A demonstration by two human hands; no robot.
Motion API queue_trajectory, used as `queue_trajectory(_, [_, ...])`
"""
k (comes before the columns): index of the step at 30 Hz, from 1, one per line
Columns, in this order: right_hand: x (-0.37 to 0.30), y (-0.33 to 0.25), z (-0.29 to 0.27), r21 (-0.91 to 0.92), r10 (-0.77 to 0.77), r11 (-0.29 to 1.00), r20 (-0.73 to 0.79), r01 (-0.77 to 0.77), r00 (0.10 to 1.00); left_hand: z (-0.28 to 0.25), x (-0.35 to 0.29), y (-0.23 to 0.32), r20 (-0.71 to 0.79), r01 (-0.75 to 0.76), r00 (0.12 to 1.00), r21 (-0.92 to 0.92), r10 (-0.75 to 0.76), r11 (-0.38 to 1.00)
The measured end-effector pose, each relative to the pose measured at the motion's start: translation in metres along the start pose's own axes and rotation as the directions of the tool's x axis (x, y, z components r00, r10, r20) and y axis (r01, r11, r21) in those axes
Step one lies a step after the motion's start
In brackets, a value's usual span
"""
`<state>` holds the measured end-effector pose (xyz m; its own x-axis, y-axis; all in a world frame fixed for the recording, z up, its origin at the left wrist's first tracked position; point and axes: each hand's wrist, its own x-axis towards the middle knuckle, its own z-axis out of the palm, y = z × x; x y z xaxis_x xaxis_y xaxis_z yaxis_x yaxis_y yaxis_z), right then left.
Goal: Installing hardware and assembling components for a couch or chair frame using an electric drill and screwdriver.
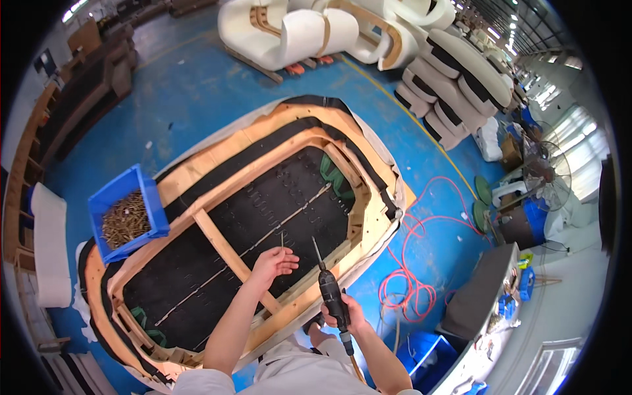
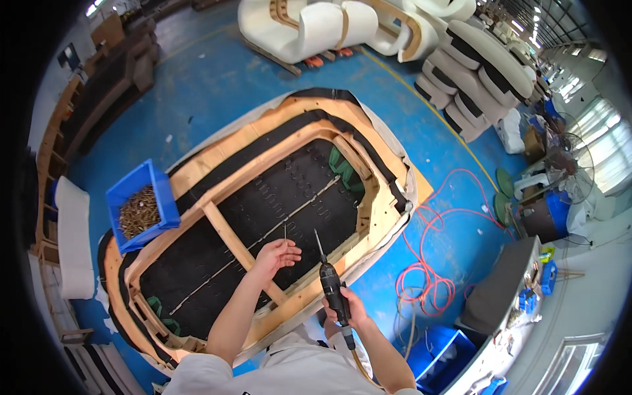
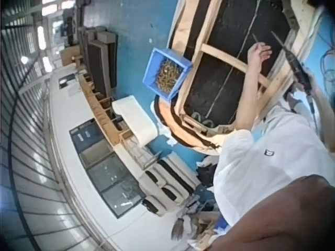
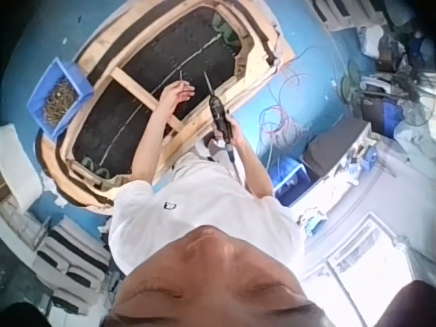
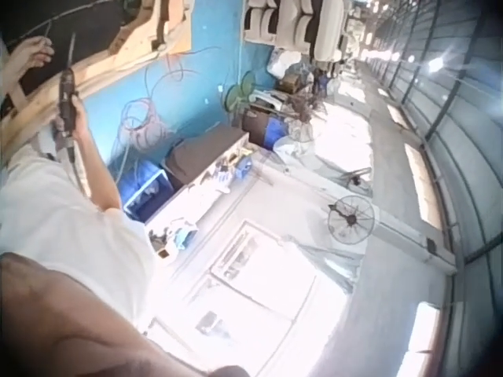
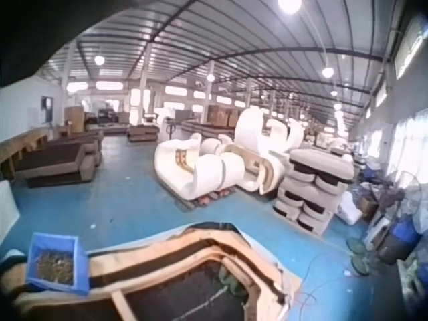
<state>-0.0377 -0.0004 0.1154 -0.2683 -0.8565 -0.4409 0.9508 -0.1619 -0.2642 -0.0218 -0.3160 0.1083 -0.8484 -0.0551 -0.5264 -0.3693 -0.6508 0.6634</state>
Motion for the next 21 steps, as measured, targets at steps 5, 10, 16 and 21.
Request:
queue_trajectory(5, [0.037,0.017,0.051,0.013,-0.165,0.985,-0.243,0.173,0.956,0.008,0.08,-0.003,-0.049,0.047,0.997,-0.209,-0.059,0.977])
queue_trajectory(10, [0.052,0.012,0.024,-0.084,-0.252,0.967,-0.197,0.24,0.947,0.044,0.13,0.008,0.074,0.178,0.984,-0.445,-0.162,0.878])
queue_trajectory(16, [0.073,0.002,0.043,-0.237,-0.316,0.939,-0.299,0.251,0.9,0.031,0.157,0.008,0.077,0.201,0.979,-0.312,-0.187,0.929])
queue_trajectory(21, [0.081,0.002,0.052,-0.304,-0.393,0.907,-0.369,0.291,0.842,0.023,0.169,0.008,0.117,0.208,0.975,-0.196,-0.188,0.958])
